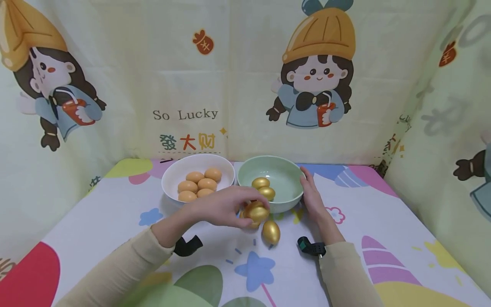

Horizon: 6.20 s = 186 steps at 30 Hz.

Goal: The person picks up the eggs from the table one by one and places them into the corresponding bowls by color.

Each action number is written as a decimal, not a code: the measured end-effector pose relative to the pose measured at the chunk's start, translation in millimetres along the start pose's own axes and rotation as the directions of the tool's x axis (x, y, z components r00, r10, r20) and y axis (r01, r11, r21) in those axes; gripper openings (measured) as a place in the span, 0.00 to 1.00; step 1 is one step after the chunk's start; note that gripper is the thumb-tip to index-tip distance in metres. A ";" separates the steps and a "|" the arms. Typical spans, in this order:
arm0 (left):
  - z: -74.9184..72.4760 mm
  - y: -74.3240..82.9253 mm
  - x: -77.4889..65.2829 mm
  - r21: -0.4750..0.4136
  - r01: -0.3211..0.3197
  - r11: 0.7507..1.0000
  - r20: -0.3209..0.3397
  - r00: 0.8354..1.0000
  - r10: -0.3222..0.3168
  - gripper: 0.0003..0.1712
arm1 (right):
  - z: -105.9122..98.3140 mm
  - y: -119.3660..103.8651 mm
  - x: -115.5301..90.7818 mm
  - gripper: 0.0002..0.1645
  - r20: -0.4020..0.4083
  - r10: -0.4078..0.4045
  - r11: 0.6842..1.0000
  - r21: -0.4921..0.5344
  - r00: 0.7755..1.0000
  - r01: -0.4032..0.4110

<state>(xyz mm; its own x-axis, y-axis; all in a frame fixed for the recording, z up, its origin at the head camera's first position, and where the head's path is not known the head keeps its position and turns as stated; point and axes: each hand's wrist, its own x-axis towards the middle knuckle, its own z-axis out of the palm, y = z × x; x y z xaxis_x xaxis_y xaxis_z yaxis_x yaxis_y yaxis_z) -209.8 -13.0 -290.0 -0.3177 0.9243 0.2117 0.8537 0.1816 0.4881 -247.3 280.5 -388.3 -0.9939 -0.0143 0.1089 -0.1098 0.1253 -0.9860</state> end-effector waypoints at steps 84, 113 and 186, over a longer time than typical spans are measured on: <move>-18.0 -96.0 68.4 0.086 0.318 0.944 0.071 0.943 -0.324 0.23 | 1.4 2.7 0.5 0.36 -0.015 -0.021 1.000 -0.018 1.000 0.021; -15.3 -99.8 92.7 0.160 0.334 0.929 0.168 0.918 -0.359 0.27 | 3.3 1.4 1.0 0.35 -0.023 0.018 0.999 0.037 1.000 -0.017; -23.3 -46.1 54.1 -0.056 0.134 0.989 -0.007 0.991 -0.135 0.16 | 1.0 1.5 -0.9 0.38 0.013 0.040 0.999 -0.009 0.999 -0.040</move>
<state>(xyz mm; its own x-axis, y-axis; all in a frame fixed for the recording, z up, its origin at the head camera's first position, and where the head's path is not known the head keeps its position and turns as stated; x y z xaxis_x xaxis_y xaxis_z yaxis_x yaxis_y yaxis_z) -276.0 20.8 -281.3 -0.4325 0.8891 0.1497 0.7788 0.2847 0.5590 -246.6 279.8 -390.0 -0.9975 -0.0220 0.0673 -0.0697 0.1346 -0.9884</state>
